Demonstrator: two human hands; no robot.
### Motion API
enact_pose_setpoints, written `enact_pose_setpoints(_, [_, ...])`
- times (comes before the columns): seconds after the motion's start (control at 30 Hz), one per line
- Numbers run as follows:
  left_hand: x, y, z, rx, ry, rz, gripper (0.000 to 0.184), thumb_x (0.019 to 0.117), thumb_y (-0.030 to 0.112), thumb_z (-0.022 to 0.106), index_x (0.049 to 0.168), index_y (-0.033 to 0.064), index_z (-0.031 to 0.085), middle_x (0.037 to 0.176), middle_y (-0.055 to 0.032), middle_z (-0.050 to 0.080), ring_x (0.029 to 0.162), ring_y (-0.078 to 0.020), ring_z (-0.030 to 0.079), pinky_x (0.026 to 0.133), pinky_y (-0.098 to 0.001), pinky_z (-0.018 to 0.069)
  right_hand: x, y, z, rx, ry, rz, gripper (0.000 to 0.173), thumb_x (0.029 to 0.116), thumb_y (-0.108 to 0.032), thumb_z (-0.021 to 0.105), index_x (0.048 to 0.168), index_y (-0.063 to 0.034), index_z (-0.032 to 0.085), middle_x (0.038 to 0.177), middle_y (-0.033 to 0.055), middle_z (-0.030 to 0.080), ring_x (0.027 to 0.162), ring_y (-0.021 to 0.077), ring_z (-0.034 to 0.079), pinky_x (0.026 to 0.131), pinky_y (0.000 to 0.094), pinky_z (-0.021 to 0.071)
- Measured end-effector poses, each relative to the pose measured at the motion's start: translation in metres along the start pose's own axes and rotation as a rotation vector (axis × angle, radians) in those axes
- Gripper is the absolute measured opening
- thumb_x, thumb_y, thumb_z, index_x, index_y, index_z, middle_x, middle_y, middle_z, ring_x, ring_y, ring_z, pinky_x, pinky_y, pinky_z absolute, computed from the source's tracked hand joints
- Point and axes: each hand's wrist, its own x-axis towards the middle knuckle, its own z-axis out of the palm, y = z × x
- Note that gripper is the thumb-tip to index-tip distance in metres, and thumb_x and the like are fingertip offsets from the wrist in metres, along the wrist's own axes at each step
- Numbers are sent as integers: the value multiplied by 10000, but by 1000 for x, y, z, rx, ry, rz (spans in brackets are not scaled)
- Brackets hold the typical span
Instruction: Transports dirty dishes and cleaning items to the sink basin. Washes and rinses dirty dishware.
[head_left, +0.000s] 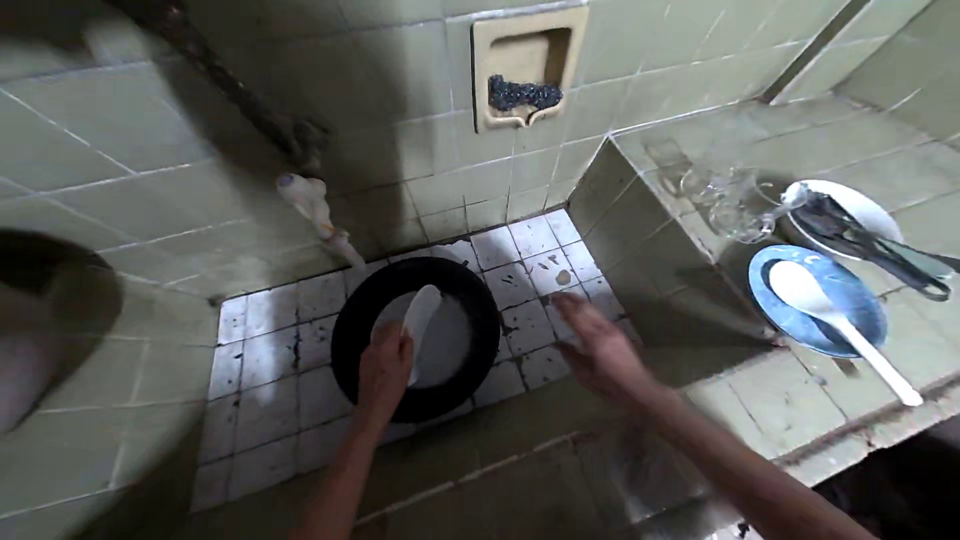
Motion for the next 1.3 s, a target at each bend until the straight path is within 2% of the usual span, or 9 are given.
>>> enact_pose_setpoints(0.2, [2, 10, -25, 117, 80, 412, 135, 975, 13, 604, 1012, -107, 652, 975, -256, 674, 689, -361, 703, 602, -488, 607, 102, -41, 95, 157, -183, -307, 777, 819, 51, 772, 1522, -9, 448, 1558, 217, 453, 1444, 397, 433, 1179, 534, 374])
enact_pose_setpoints(0.3, [0, 17, -34, 74, 77, 458, 131, 979, 26, 603, 997, -93, 654, 990, -234, 677, 646, -325, 691, 579, -455, 604, 134, -48, 85, 116, -310, -329, 288, 961, -133, 701, 1206, 16, 693, 1132, 219, 713, 1064, 400, 689, 909, 587, 538])
enact_pose_setpoints(0.43, [4, -1, -30, -124, 20, 412, 221, 1021, 143, 577, 1107, -45, 654, 1039, -173, 680, 811, -263, 697, 722, -416, 609, 114, -37, 71, 30, -230, -474, 133, 961, -106, 671, 965, 15, 726, 881, 187, 720, 826, 371, 722, 719, 566, 567])
enact_pose_setpoints(0.57, [19, -38, -3, -313, -273, -23, 563, 1091, 321, 463, 1557, 23, 360, 1568, -203, 423, 1422, -362, 449, 1147, -556, 389, 68, -29, 34, 151, 114, -83, 162, 967, -112, 680, 978, 41, 733, 818, 172, 716, 717, 310, 702, 671, 516, 568])
enact_pose_setpoints(0.73, [20, -52, 45, -24, -630, -347, 1071, 892, 477, 766, 1613, -32, 159, 1666, -317, 53, 1531, -526, 68, 1224, -648, 162, 21, -11, -20, 676, 380, 541, 106, 998, -160, 647, 975, -85, 720, 784, -16, 725, 638, 56, 657, 573, 254, 554])
enact_pose_setpoints(0.93, [9, -41, 69, 145, -818, -80, 897, 905, 236, 764, 1601, -14, 256, 1650, -335, 127, 1512, -567, 88, 1200, -709, 120, -48, 20, -70, 1300, 713, 1062, 251, 1024, -143, 595, 1212, 23, 604, 935, 195, 719, 723, 257, 725, 584, 389, 618])
enact_pose_setpoints(1.1, [25, 33, 10, 294, -1170, -128, 420, 1092, 177, 488, 1475, 6, 510, 1508, -228, 498, 1412, -390, 460, 1169, -527, 352, -88, 46, -100, 1446, 862, 1155, 259, 1029, -143, 555, 1244, 1, 578, 958, 193, 699, 701, 240, 705, 559, 359, 595])
enact_pose_setpoints(1.13, [25, -15, 31, 142, -1054, 168, 388, 1081, 218, 504, 1315, -64, 633, 1244, -298, 664, 1130, -445, 664, 939, -567, 546, -94, 49, -104, 1433, 885, 1162, 263, 1024, -143, 566, 1242, 3, 586, 958, 196, 704, 695, 242, 706, 548, 360, 594])
enact_pose_setpoints(1.3, [54, 8, 73, -122, -629, -12, 441, 1023, 135, 602, 1432, -12, 530, 1304, -287, 618, 1174, -455, 621, 1022, -630, 471, -103, 63, -121, 1394, 871, 1166, 270, 1027, -143, 559, 1260, -4, 562, 974, 205, 702, 720, 270, 714, 556, 395, 601])
